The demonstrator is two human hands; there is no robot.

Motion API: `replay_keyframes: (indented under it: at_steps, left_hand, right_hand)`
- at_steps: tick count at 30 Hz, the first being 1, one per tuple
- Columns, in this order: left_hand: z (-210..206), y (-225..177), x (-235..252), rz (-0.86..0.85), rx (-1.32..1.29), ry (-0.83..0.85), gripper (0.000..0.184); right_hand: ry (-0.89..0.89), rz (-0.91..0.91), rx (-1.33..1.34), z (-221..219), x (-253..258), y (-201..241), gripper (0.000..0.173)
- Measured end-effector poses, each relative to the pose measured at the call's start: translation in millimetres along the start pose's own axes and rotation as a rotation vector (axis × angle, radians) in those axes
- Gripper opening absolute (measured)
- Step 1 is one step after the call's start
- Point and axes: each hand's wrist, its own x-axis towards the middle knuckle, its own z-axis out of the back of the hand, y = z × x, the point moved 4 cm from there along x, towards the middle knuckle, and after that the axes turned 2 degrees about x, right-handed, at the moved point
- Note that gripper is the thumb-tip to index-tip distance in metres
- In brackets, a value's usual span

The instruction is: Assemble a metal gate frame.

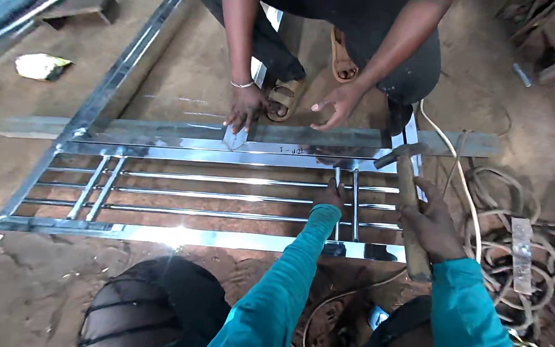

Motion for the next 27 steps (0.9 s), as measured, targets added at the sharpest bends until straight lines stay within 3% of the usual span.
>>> replay_keyframes:
  at_steps: [5,15,21,27]
  left_hand:
    - [5,4,2,0.007,0.02,-0.009,0.051]
    - [1,14,9,-0.014,-0.08,0.038,0.051]
    - [7,16,15,-0.141,-0.202,0.153,0.05]
    - [3,27,18,-0.127,-0.376,0.08,0.051]
  right_hand:
    - [0.106,0.099,-0.194,-26,2,3,0.082]
    - [0.186,0.201,-0.573,-81,7,8,0.085]
    - [0.172,0.262,-0.574,-81,5,2,0.084]
    - [0.183,0.223,-0.559,-86,10,2,0.084]
